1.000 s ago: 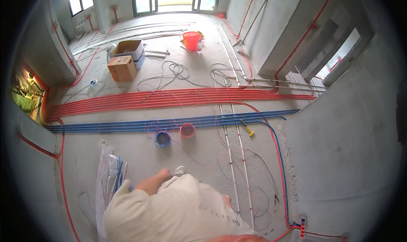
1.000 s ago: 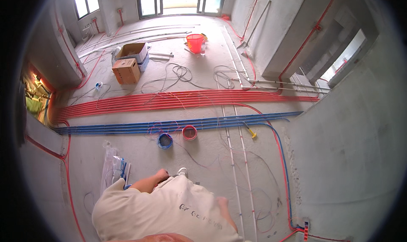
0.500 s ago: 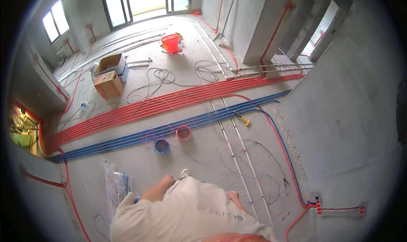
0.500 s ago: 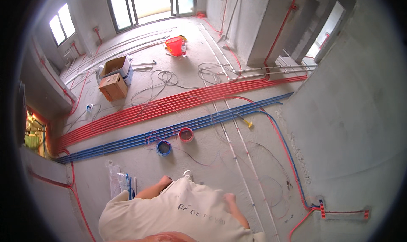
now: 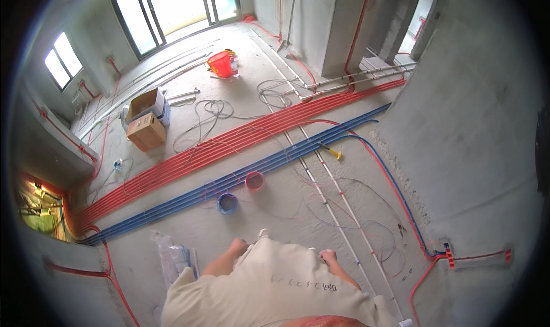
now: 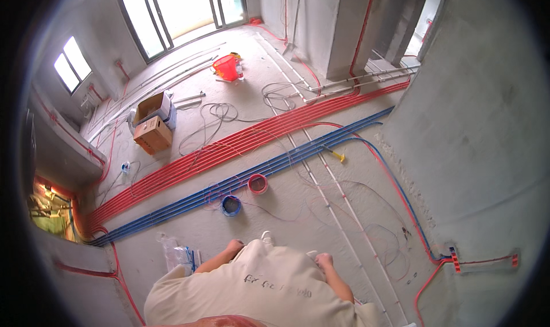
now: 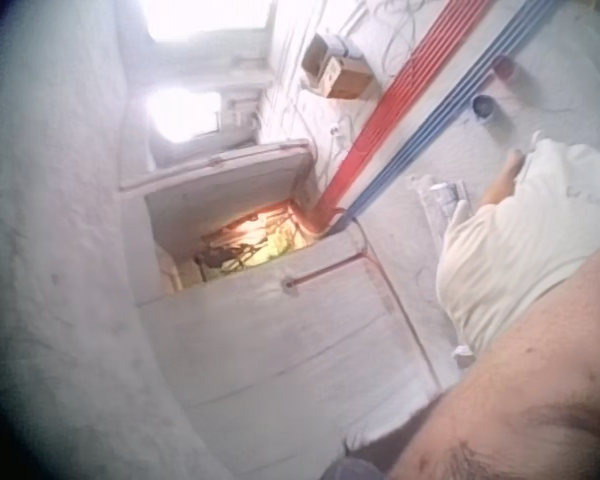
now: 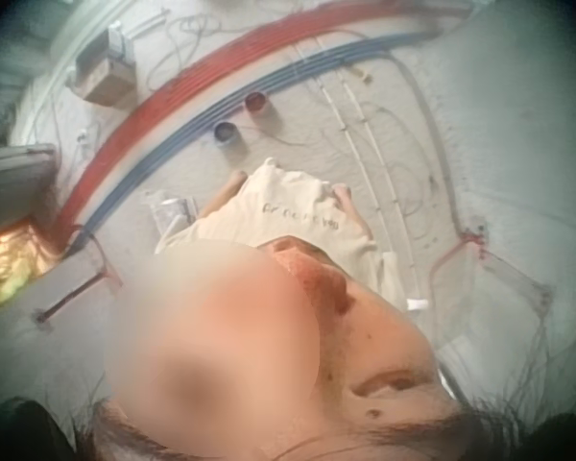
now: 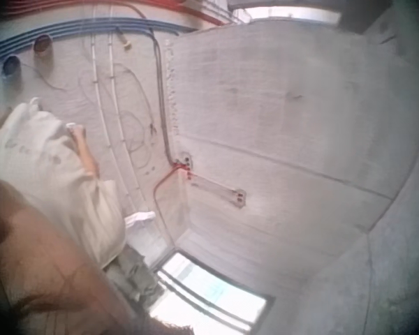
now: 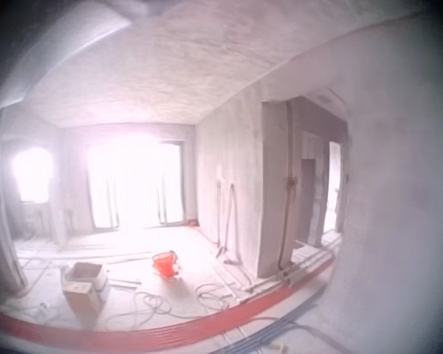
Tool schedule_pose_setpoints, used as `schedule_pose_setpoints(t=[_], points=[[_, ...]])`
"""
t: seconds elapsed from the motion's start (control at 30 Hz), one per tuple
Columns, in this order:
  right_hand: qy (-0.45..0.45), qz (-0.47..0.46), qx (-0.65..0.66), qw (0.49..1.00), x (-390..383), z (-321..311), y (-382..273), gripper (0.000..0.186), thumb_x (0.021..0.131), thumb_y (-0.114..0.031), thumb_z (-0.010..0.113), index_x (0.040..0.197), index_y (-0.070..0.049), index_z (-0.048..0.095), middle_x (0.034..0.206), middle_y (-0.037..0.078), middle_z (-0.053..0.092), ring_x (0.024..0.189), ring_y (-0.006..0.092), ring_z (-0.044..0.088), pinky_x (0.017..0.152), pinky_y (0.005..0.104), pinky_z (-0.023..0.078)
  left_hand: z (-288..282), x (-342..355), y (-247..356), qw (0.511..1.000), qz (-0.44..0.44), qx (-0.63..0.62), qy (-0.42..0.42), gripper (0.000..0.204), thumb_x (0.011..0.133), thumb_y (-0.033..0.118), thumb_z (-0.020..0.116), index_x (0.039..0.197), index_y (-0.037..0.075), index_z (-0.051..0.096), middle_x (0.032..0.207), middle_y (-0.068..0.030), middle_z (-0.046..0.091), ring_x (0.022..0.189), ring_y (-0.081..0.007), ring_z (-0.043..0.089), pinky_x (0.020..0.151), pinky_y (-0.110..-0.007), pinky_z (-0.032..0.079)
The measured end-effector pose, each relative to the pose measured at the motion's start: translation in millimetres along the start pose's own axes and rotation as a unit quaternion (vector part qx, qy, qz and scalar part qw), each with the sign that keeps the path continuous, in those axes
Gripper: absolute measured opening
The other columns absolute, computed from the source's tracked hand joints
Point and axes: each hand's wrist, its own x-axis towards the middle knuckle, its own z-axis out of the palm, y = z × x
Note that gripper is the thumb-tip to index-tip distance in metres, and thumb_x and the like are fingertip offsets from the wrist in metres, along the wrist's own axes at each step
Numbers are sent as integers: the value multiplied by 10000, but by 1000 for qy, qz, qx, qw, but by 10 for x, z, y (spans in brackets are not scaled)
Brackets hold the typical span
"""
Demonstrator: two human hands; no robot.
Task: The person walks through a construction site and kneels to work on electrical wiring. They pull colored wires from conduits, twist them together, and wrap the connections with blue electrical tape.
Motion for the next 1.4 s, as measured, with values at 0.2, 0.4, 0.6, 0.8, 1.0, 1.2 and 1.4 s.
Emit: schedule_pose_setpoints(t=[0.2, 0.4, 0.6, 0.8, 1.0, 1.2, 1.4], points=[[-36, 63, 76, 995, 301, -2, 169, 61, 865, -56, 649, 897, -15, 680, 758, 106, 706, 579, 190, 659, 486, 322, 492, -44, -43, 98, 1000, 25, 7, 3, 337, 787, 312, 787, 968, 28, 804, 950, -161, 775, 885, -285, 730, 816, -399, 563], [-44, 52, 28, 997, 440, -50, 231, 90, 904, -110, 643, 940, -30, 663, 750, 85, 679, 543, 166, 637, 437, 305, 449, 13, 2, 63, 999, 33, -9, 2, 306, 786, 213, 785, 980, -23, 781, 978, -177, 770, 898, -289, 731, 813, -404, 565], [-20, 29, 82, 996, 416, -56, 287, 151, 840, -102, 613, 754, -7, 692, 615, 101, 640, 471, 195, 601, 399, 356, 430, -21, -122, 205, 999, 47, -19, 5, 307, 796, 219, 781, 975, -30, 772, 963, -172, 765, 872, -269, 719, 790, -402, 559], [-1, 54, 88, 995, 420, -59, 372, 151, 848, -104, 609, 758, -14, 692, 615, 102, 640, 478, 204, 612, 417, 350, 462, 1, -135, 260, 999, 52, -10, 0, 310, 785, 233, 789, 955, -26, 773, 934, -164, 760, 860, -261, 711, 776, -407, 551], [-41, 22, 27, 999, 294, -137, 323, 180, 855, -143, 642, 766, 4, 696, 646, 112, 664, 507, 207, 643, 441, 352, 493, 95, 28, 115, 998, 57, 0, 0, 290, 777, 234, 790, 956, 5, 784, 964, -161, 770, 915, -268, 727, 801, -402, 549], [-16, 48, 77, 996, 245, -132, 337, 235, 874, -183, 629, 786, 16, 717, 677, 147, 693, 534, 219, 671, 470, 366, 519, 151, 96, 44, 998, 58, 9, -11, 316, 780, 248, 798, 991, 14, 787, 985, -163, 773, 945, -274, 732, 818, -404, 551], [-49, 42, 63, 996, 534, -21, 599, 90, 860, -83, 629, 818, -59, 705, 714, 80, 686, 555, 170, 643, 446, 320, 465, 141, 42, 47, 999, 39, -17, -8, 295, 800, 231, 785, 999, 13, 785, 991, -160, 771, 935, -263, 725, 819, -400, 549]])
